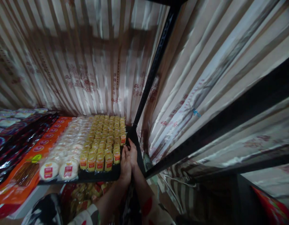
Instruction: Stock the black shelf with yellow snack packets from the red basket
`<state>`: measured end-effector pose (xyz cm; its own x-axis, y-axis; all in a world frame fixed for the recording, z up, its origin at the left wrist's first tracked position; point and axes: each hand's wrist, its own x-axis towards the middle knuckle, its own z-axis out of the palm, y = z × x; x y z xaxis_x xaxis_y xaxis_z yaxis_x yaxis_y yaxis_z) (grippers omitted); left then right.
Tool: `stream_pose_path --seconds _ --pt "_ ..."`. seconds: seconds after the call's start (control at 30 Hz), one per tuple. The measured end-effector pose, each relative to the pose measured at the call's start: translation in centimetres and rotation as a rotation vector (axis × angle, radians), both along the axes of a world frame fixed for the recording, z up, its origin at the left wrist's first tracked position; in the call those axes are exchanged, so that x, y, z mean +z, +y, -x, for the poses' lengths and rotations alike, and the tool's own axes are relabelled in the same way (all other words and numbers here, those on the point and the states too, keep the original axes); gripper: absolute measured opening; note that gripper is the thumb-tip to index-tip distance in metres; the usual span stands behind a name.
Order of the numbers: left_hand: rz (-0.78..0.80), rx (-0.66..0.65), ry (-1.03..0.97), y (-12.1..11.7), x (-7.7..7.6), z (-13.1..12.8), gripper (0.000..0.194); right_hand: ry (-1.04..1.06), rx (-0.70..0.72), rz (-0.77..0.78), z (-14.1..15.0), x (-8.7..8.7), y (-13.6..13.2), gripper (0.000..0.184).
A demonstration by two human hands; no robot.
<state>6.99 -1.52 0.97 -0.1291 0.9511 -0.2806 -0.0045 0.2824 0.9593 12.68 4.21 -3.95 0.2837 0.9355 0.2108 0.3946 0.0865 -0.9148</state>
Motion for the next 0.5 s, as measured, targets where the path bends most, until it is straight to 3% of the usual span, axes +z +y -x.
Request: stream_pose_path --seconds 0.1,0.23,0.37,0.5 --pt "0.065 -0.002 0.015 -2.2 0.9 0.4 0.049 -0.011 -0.017 0.046 0.3 0.8 -2.3 0.052" --pt "-0.041 -0.021 0.043 -6.3 0.9 2.0 0.045 -0.032 -0.028 0.031 1.5 1.2 -6.4 0.043" --pt "-0.099 -0.074 0.018 -11.2 -0.4 4.6 0.045 0.016 0.025 -0.004 3.4 0.7 -11.5 0.035" --pt "-0.122 -0.055 -0.025 -14.9 -3.0 7.6 0.044 0.006 0.142 0.062 5.7 -1.2 -15.5 0.032"
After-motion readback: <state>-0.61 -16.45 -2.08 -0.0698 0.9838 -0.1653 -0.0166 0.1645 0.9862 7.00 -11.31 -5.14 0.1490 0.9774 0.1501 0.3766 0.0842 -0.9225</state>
